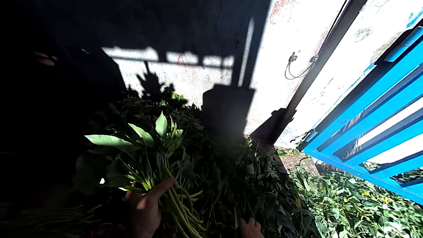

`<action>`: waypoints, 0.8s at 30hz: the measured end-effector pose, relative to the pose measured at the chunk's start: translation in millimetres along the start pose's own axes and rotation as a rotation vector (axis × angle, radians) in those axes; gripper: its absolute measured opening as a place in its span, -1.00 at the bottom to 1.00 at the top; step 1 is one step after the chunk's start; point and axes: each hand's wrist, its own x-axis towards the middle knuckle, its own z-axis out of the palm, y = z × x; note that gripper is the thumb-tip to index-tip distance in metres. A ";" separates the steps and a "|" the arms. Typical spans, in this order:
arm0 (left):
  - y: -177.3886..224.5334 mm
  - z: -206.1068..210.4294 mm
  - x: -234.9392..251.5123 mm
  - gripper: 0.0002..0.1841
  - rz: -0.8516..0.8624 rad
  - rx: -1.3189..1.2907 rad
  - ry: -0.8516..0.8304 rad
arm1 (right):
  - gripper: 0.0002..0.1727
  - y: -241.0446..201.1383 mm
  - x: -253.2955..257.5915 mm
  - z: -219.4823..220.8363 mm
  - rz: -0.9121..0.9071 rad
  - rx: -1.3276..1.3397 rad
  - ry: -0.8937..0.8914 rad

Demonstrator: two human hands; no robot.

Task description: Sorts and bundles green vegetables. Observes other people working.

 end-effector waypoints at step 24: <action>11.1 -1.6 -16.9 -0.45 0.044 -0.029 -0.180 | -0.74 -72.7 -31.2 -20.3 -0.715 0.426 0.866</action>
